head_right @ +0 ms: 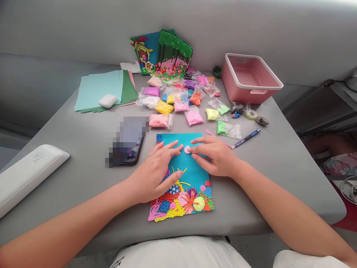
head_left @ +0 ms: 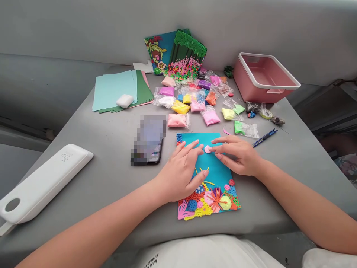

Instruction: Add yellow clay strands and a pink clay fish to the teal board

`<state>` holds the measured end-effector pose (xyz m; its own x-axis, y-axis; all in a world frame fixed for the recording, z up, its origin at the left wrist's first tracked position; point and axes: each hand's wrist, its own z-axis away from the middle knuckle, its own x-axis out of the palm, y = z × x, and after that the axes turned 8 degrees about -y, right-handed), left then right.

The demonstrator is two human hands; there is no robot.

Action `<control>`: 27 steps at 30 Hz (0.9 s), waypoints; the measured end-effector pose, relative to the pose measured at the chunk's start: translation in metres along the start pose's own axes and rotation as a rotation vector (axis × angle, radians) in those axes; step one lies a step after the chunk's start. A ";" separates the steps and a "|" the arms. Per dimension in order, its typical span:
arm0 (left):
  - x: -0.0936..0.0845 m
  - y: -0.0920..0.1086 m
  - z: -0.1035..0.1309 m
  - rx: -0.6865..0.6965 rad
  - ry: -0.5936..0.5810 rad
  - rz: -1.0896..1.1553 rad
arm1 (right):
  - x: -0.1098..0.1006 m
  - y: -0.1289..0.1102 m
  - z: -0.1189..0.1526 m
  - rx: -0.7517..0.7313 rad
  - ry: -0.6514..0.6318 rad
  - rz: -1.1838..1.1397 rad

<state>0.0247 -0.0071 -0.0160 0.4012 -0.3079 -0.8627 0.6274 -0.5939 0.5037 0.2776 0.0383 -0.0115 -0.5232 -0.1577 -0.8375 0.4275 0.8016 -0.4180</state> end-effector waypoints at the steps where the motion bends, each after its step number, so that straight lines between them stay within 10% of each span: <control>1: 0.000 0.000 0.000 0.003 -0.001 -0.001 | 0.001 0.000 0.000 0.001 0.001 0.011; 15: 0.000 0.000 0.000 0.007 0.012 0.045 | 0.002 -0.024 -0.004 0.561 0.015 -0.189; 27: 0.000 0.001 -0.001 -0.013 0.024 0.074 | 0.003 -0.027 -0.006 0.537 0.011 -0.185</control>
<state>0.0261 -0.0070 -0.0149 0.4627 -0.3326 -0.8217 0.6038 -0.5604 0.5669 0.2602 0.0201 -0.0005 -0.6313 -0.2590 -0.7310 0.6416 0.3552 -0.6799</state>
